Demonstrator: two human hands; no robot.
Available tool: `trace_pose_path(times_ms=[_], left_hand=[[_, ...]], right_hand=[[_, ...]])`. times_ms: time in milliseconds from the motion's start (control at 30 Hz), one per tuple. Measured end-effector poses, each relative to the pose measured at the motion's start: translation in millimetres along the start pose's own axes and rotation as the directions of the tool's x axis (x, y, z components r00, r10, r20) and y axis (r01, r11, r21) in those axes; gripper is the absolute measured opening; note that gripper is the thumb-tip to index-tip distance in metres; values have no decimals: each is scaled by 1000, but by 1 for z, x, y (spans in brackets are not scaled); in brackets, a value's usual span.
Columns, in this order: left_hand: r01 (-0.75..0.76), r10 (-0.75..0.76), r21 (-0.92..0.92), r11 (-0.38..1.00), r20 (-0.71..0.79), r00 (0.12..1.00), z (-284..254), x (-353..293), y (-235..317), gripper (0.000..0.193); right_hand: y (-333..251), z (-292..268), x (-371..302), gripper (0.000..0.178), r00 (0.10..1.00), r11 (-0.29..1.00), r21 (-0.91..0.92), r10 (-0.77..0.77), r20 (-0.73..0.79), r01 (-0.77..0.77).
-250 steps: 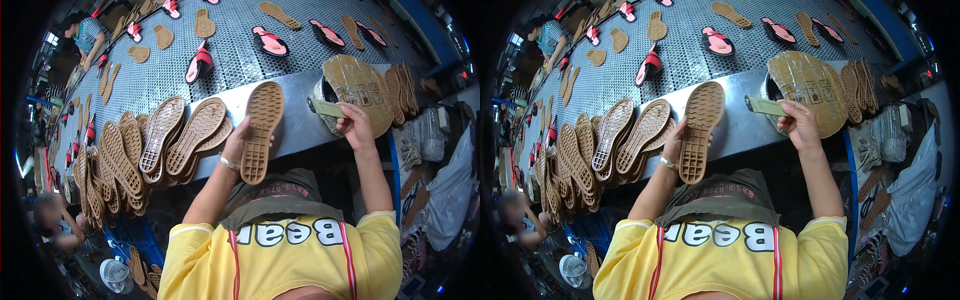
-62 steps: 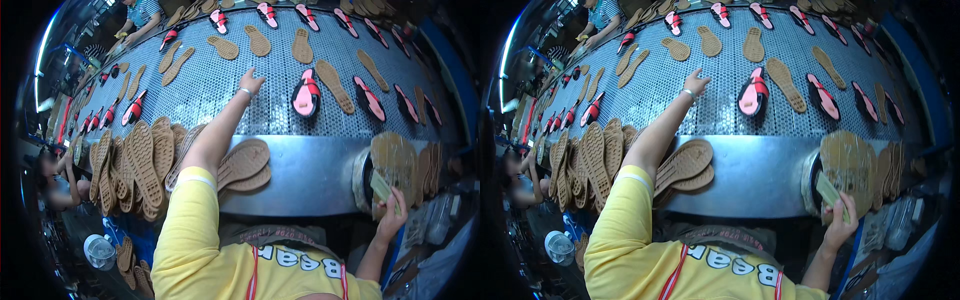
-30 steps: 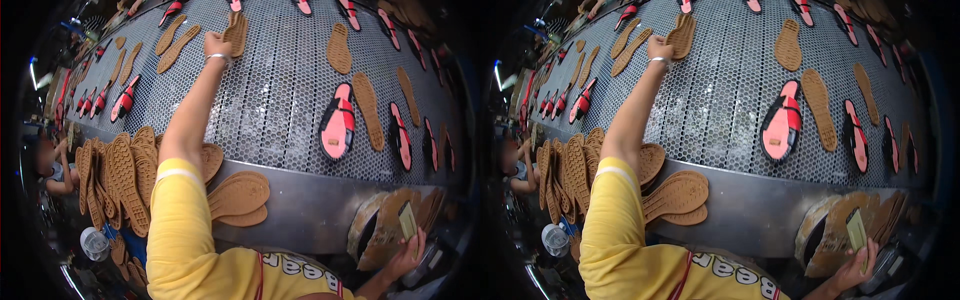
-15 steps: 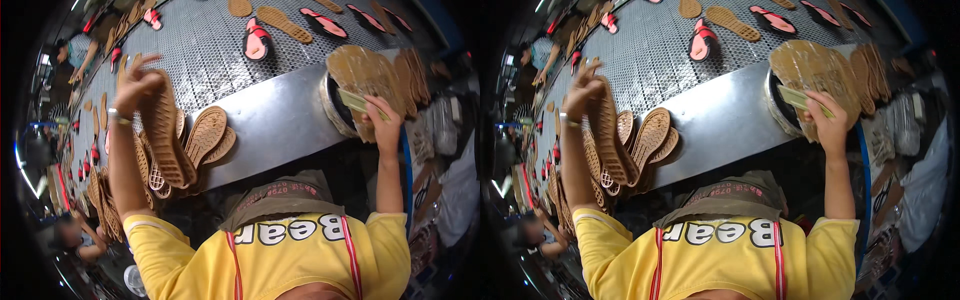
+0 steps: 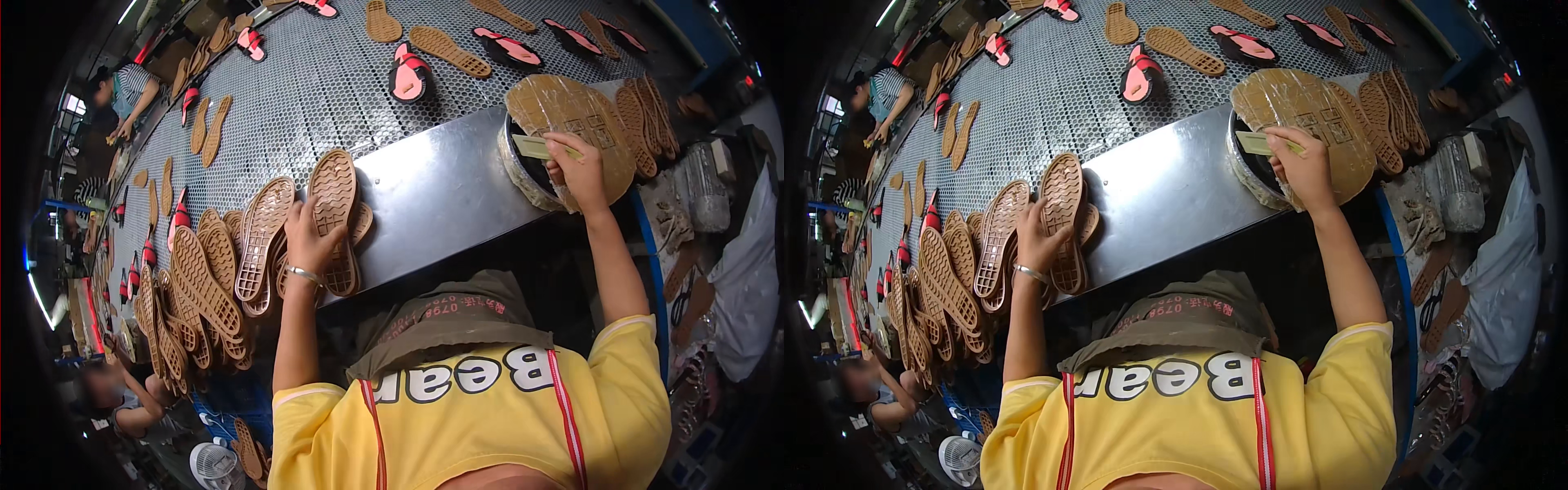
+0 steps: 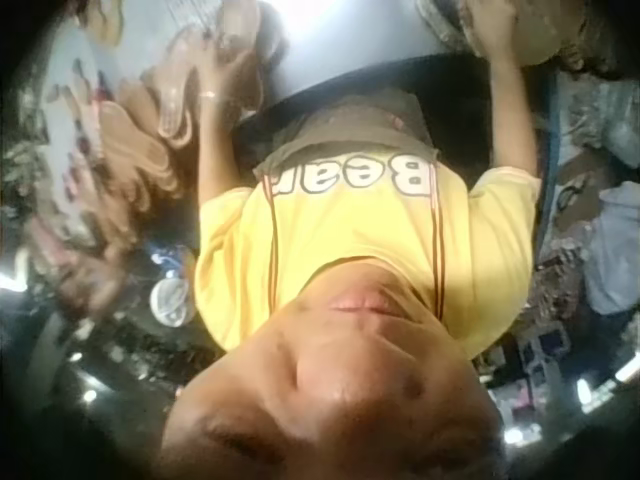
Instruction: The person applies adhesive onto shoe soles using a scraper tool, working through individual soles and retrieving additional soles from a conveyor belt.
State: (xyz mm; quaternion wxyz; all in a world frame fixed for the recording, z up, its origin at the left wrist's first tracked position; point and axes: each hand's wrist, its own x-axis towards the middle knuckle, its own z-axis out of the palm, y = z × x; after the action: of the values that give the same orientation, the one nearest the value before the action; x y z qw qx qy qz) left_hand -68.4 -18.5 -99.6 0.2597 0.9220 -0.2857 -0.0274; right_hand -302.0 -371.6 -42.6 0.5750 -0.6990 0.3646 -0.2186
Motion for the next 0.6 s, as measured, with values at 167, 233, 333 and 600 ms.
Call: trace_pose_path(times_ms=[167,233,333,600], left_hand=[[98,-98,-113,989,3,995,-7,-15,-3,66],[131,-132,-114,985,-1,991,-10,-15,4,65],[114,-117,-54,992,-59,991,-10,-12,6,68],[279,-276,-25,960,71,958,-20,-6,5,67]], right_hand=[[10,-4,-3,20,985,985,12,-169,-43,170],[10,-4,-5,20,985,986,18,-164,-52,165],[12,-4,-4,20,990,991,39,-128,-52,130],[12,-1,-2,20,999,989,145,-7,-43,13]])
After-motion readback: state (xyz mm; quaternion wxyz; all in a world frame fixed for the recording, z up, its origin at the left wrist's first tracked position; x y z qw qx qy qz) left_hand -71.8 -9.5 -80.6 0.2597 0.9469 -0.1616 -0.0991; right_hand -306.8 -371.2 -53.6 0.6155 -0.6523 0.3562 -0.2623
